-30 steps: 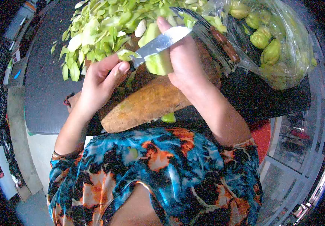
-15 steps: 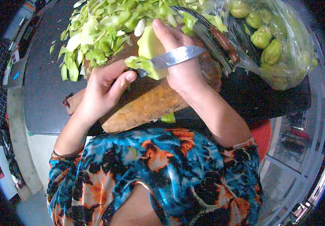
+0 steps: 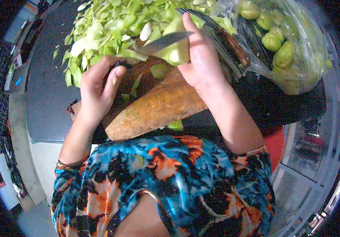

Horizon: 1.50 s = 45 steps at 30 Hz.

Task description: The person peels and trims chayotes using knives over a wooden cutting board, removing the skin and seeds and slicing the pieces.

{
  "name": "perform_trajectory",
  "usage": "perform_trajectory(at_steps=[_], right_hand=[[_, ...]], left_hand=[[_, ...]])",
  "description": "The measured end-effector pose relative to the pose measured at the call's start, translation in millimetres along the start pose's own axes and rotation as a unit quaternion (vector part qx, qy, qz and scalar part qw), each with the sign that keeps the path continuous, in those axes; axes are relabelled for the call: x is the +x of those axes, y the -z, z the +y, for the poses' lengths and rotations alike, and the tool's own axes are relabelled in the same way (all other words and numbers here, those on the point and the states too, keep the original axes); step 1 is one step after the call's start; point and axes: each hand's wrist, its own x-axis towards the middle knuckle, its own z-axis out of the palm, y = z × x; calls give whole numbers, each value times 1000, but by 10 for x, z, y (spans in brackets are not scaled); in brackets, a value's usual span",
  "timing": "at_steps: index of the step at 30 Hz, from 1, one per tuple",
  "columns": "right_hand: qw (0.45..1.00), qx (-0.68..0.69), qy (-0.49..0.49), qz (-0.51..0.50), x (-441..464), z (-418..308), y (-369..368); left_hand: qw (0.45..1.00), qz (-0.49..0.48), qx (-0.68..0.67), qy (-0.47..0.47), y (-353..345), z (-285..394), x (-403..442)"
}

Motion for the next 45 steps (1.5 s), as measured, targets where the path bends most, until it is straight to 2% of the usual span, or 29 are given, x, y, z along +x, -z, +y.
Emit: perform_trajectory(at_steps=[1, 7, 11, 14, 17, 23, 26, 32, 35, 36, 39, 40, 41, 42, 43, 45], right_hand=[[1000, -2, -4, -6, -12, -7, -16], [1000, 2, -7, 12, -12, 57, 4], [999, 11, 15, 30, 27, 162, -4], [1000, 9, -7, 6, 29, 191, 76], [1000, 3, 3, 17, 34, 230, 59], [999, -18, -13, -28, 16, 232, 94], [998, 49, -30, -33, -8, 212, 88], [999, 16, -18, -31, -44, 188, 41], [994, -75, -60, -58, -76, 141, 35], [996, -73, -19, -46, -102, 160, -41], [999, -21, -39, 2, -76, 107, -52], [999, 18, -40, -1, -21, 94, 1], [994, 57, -70, -55, 33, 27, 150], [996, 56, -50, -47, 32, -8, 140], [997, 54, -31, -39, 27, -43, 133], [990, 115, -36, -70, 108, -85, 202]], left_hand=[[999, 19, -34, 1, -41, -39, 11], [997, -51, -12, 54, -50, -11, 3], [990, -61, -110, 70, -153, -54, -36], [987, -80, -118, 73, -164, -24, -35], [988, -87, -107, 66, -159, 51, -18], [996, -76, -48, 14, -189, 22, -37], [996, -83, -40, 2, -132, 60, -31], [992, -109, -65, 27, -128, 101, -18], [982, -177, -63, -5, -223, 146, -100], [978, -193, -76, -6, -249, 153, -104], [977, -213, -26, -2, -202, 142, -77], [981, -188, -45, 3, -181, 116, -71], [984, -163, -64, 9, -160, 86, -76], [992, -82, -83, -37, -164, 33, -46], [994, -62, -87, -6, -125, 16, -36], [976, -5, -192, 107, -115, -44, -34]])
